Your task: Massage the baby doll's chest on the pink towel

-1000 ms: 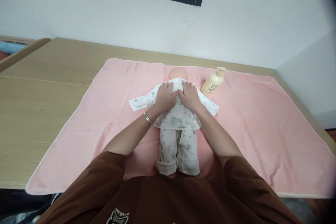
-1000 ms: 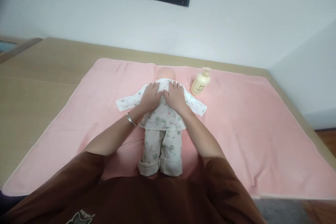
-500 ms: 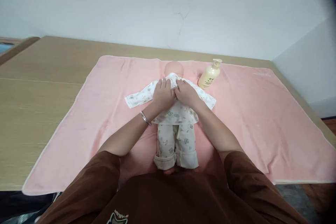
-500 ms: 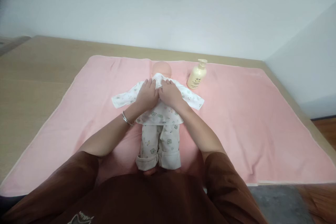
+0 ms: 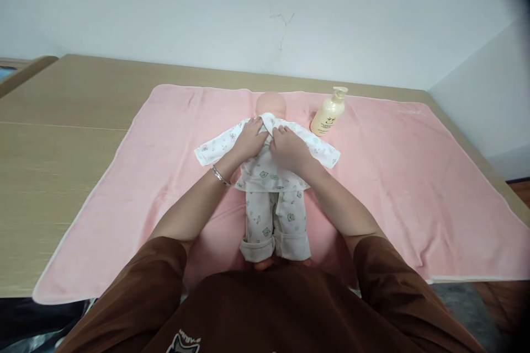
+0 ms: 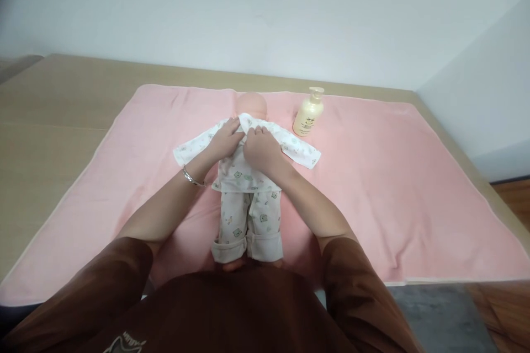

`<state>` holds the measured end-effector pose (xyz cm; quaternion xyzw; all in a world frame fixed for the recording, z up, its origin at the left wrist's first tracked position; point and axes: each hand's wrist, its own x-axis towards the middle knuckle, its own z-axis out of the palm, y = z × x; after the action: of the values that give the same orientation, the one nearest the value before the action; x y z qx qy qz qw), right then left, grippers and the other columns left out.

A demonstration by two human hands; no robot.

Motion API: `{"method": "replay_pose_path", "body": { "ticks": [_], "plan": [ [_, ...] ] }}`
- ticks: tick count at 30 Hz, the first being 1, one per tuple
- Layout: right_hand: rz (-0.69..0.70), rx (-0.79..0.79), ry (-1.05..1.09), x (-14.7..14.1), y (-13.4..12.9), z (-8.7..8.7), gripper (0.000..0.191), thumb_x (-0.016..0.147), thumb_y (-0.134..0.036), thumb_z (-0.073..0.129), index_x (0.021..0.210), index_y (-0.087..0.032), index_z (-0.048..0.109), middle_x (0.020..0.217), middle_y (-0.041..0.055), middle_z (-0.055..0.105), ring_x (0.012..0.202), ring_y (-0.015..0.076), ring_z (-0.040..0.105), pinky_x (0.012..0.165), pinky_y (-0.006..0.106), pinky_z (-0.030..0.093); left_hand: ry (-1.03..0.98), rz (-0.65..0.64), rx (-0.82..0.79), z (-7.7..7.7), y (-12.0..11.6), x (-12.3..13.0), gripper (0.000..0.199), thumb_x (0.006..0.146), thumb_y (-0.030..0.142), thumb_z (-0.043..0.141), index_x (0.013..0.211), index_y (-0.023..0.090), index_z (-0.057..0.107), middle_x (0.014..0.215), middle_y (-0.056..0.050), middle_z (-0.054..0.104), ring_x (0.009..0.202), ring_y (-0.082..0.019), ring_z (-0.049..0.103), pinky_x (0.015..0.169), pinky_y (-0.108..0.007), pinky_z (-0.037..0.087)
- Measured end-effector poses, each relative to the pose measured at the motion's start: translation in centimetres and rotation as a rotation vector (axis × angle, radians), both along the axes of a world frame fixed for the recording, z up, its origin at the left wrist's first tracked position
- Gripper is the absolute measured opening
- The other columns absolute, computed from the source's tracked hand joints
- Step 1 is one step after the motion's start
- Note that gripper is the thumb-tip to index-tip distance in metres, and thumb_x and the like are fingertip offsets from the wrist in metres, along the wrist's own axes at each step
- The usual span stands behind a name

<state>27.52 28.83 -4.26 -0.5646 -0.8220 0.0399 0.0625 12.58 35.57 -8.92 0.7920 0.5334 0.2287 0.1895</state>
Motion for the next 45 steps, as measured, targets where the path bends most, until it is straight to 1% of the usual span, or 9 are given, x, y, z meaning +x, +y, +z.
{"method": "replay_pose_path", "body": {
  "ticks": [2, 6, 10, 12, 15, 19, 22, 28, 45],
  "plan": [
    [0.018, -0.001, 0.001, 0.1, 0.0, 0.2, 0.045, 0.1, -0.015, 0.031, 0.132, 0.001, 0.058, 0.137, 0.0267, 0.063, 0.137, 0.0372, 0.052, 0.118, 0.047, 0.038, 0.02, 0.025, 0.05, -0.4, -0.1, 0.2, 0.052, 0.093, 0.025, 0.038, 0.14, 0.013, 0.059, 0.156, -0.015, 0.055, 0.151, -0.03, 0.045, 0.13, -0.054, 0.032],
    [-0.02, -0.056, 0.132, 1.4, 2.4, -0.4, 0.044, 0.101, -0.018, 0.028, 0.126, -0.006, 0.062, 0.132, 0.0218, 0.066, 0.131, 0.0331, 0.056, 0.113, 0.044, 0.045, 0.114, 0.068, 0.177, -0.9, -2.6, 1.7, 0.057, 0.099, 0.025, 0.031, 0.146, -0.004, 0.047, 0.157, -0.029, 0.048, 0.153, -0.038, 0.039, 0.129, -0.059, 0.028],
    [-0.119, -0.047, 0.173, 2.1, 4.5, -1.7, 0.052, 0.101, -0.023, 0.029, 0.139, 0.001, 0.054, 0.155, 0.0246, 0.05, 0.147, 0.0342, 0.043, 0.122, 0.047, 0.036, 0.136, 0.048, 0.238, -0.8, -4.8, 2.7, 0.059, 0.1, 0.026, 0.032, 0.149, -0.006, 0.042, 0.16, -0.03, 0.044, 0.157, -0.039, 0.031, 0.13, -0.059, 0.024],
    [-0.133, -0.002, 0.129, 1.7, 4.2, -2.1, 0.056, 0.102, -0.024, 0.028, 0.147, 0.005, 0.046, 0.16, 0.0264, 0.044, 0.151, 0.0361, 0.038, 0.125, 0.051, 0.029, 0.137, 0.057, 0.206, -0.5, -4.5, 2.3, 0.058, 0.098, 0.025, 0.035, 0.148, -0.004, 0.044, 0.159, -0.028, 0.045, 0.156, -0.038, 0.035, 0.13, -0.058, 0.027],
    [-0.127, 0.036, 0.064, 0.6, 2.4, -1.8, 0.057, 0.104, -0.024, 0.029, 0.15, 0.007, 0.042, 0.156, 0.029, 0.048, 0.149, 0.0384, 0.041, 0.123, 0.052, 0.031, 0.12, 0.05, 0.138, 0.1, -2.8, 1.2, 0.051, 0.097, 0.023, 0.037, 0.139, 0.001, 0.054, 0.153, -0.025, 0.054, 0.148, -0.034, 0.046, 0.128, -0.053, 0.033],
    [-0.063, 0.027, 0.005, 0.0, 0.5, -0.6, 0.049, 0.104, -0.019, 0.032, 0.141, 0.006, 0.052, 0.143, 0.0294, 0.059, 0.138, 0.036, 0.053, 0.119, 0.045, 0.038, 0.1, 0.107, 0.118, 0.1, -1.3, 0.5, 0.047, 0.098, 0.024, 0.034, 0.131, 0.0, 0.058, 0.139, -0.025, 0.063, 0.135, -0.034, 0.056, 0.12, -0.05, 0.042],
    [-0.062, -0.02, 0.045, 0.6, 1.2, -0.4, 0.048, 0.106, -0.021, 0.03, 0.14, 0.002, 0.056, 0.145, 0.0253, 0.06, 0.14, 0.0342, 0.052, 0.12, 0.043, 0.039, 0.106, 0.129, 0.188, -0.8, -1.2, 0.7, 0.05, 0.098, 0.025, 0.034, 0.135, -0.002, 0.055, 0.141, -0.027, 0.062, 0.137, -0.035, 0.054, 0.123, -0.052, 0.039],
    [-0.164, -0.088, 0.093, 1.3, 3.9, -1.8, 0.065, 0.108, -0.036, 0.032, 0.158, 0.005, 0.033, 0.167, 0.0241, 0.034, 0.158, 0.0345, 0.028, 0.131, 0.047, 0.021, 0.04, 0.122, 0.254, -2.3, -1.1, 0.7, 0.049, 0.1, 0.029, 0.037, 0.137, 0.004, 0.055, 0.144, -0.024, 0.061, 0.139, -0.034, 0.054, 0.124, -0.053, 0.037],
    [-0.158, -0.039, 0.057, 0.9, 3.8, -2.8, 0.064, 0.107, -0.034, 0.03, 0.157, 0.006, 0.036, 0.164, 0.024, 0.039, 0.157, 0.034, 0.032, 0.131, 0.047, 0.022, 0.055, 0.164, 0.308, -2.7, -1.6, 0.6, 0.048, 0.101, 0.03, 0.04, 0.137, 0.003, 0.057, 0.142, -0.023, 0.063, 0.137, -0.035, 0.056, 0.123, -0.052, 0.04]
  ]
}}
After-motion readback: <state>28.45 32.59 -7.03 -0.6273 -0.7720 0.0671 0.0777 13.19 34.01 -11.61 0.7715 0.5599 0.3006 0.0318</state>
